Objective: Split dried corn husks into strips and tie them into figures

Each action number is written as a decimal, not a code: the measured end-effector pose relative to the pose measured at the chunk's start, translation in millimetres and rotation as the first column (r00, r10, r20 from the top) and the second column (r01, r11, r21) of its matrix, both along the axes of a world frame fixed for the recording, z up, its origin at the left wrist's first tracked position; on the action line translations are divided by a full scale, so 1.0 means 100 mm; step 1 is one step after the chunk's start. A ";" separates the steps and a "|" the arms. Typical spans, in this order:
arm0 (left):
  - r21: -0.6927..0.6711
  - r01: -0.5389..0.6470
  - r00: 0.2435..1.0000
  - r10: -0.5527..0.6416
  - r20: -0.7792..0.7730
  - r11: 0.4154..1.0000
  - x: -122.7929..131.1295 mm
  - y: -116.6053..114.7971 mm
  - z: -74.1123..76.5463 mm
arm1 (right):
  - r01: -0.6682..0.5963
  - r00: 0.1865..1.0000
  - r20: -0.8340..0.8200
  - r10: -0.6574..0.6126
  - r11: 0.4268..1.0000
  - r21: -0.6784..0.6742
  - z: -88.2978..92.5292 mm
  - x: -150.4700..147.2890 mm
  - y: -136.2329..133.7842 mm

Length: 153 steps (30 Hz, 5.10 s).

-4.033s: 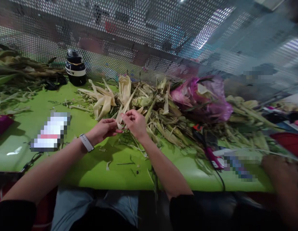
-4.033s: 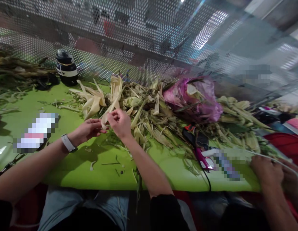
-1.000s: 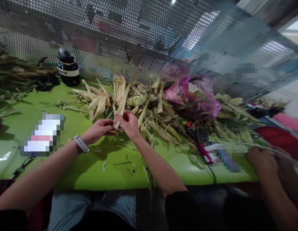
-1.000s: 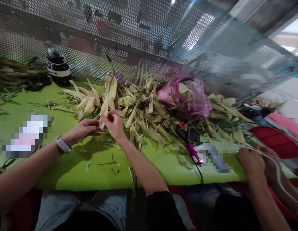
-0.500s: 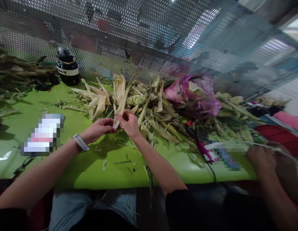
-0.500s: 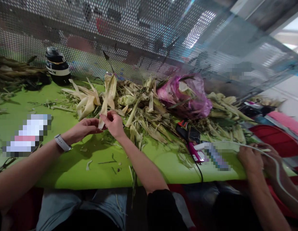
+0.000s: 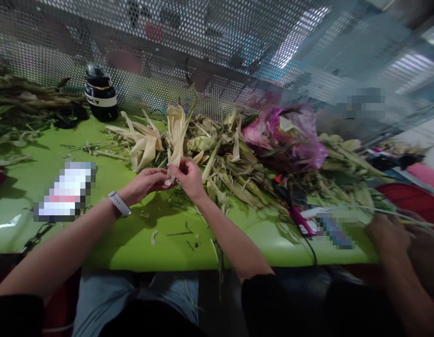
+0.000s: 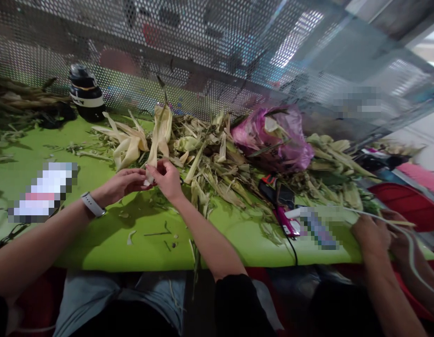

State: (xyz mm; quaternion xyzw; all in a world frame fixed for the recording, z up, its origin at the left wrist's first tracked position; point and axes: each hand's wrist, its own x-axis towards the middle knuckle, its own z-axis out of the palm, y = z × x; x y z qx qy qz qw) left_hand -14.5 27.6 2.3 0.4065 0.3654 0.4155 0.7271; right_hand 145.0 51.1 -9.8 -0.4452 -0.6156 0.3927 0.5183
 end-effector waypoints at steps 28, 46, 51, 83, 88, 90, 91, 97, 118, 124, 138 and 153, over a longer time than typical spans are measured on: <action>0.228 -0.368 0.901 0.406 -0.152 0.901 -0.26 0.07 0.31 | -0.176 0.933 0.306 0.192 0.981 -0.077 -0.42 -0.26 -0.06; 0.226 -0.090 0.962 0.143 -0.232 0.970 -0.15 0.04 0.18 | 0.049 0.980 -0.194 -0.034 0.996 0.071 0.28 0.07 -0.16; 0.222 0.022 0.975 0.028 -0.222 0.975 -0.01 -0.04 0.09 | 0.108 0.969 -0.238 -0.066 0.980 0.169 0.26 0.04 -0.14; 0.303 0.065 0.959 0.025 -0.284 0.951 -0.01 -0.08 0.12 | 0.192 0.980 -0.033 -0.198 0.880 0.435 0.16 0.07 -0.08; 0.307 0.063 0.956 0.031 -0.291 0.950 0.00 -0.09 0.11 | 0.197 0.978 -0.024 -0.206 0.890 0.412 0.15 0.07 -0.06; 0.326 0.058 0.956 0.042 -0.290 0.943 0.01 -0.10 0.10 | 0.198 0.977 -0.012 -0.211 0.895 0.400 0.15 0.07 -0.05; 0.337 0.059 0.956 0.044 -0.289 0.939 0.01 -0.10 0.10 | 0.200 0.977 -0.010 -0.213 0.900 0.389 0.15 0.07 -0.05; 0.366 0.075 0.969 0.019 -0.246 0.928 0.03 -0.08 0.08 | 0.193 0.981 -0.045 -0.189 0.922 0.335 0.16 0.06 -0.06; 0.603 -0.053 0.896 0.305 -0.323 0.796 -0.09 -0.11 0.20 | -0.462 0.887 -0.178 0.427 0.836 -0.296 0.23 0.11 -0.02; 0.834 0.289 0.413 0.725 -0.552 0.471 -0.32 -0.16 0.48 | -0.745 0.479 0.166 0.862 0.499 -0.442 0.62 0.15 -0.42; 0.845 0.392 0.537 0.656 -0.530 0.362 -0.37 -0.32 0.63 | -0.467 0.832 0.385 0.400 0.879 0.096 0.51 0.18 -0.23; 0.829 0.136 0.745 0.496 -0.447 0.542 -0.39 -0.26 0.62 | -0.698 0.716 -0.243 0.654 0.664 -0.268 0.34 -0.09 -0.46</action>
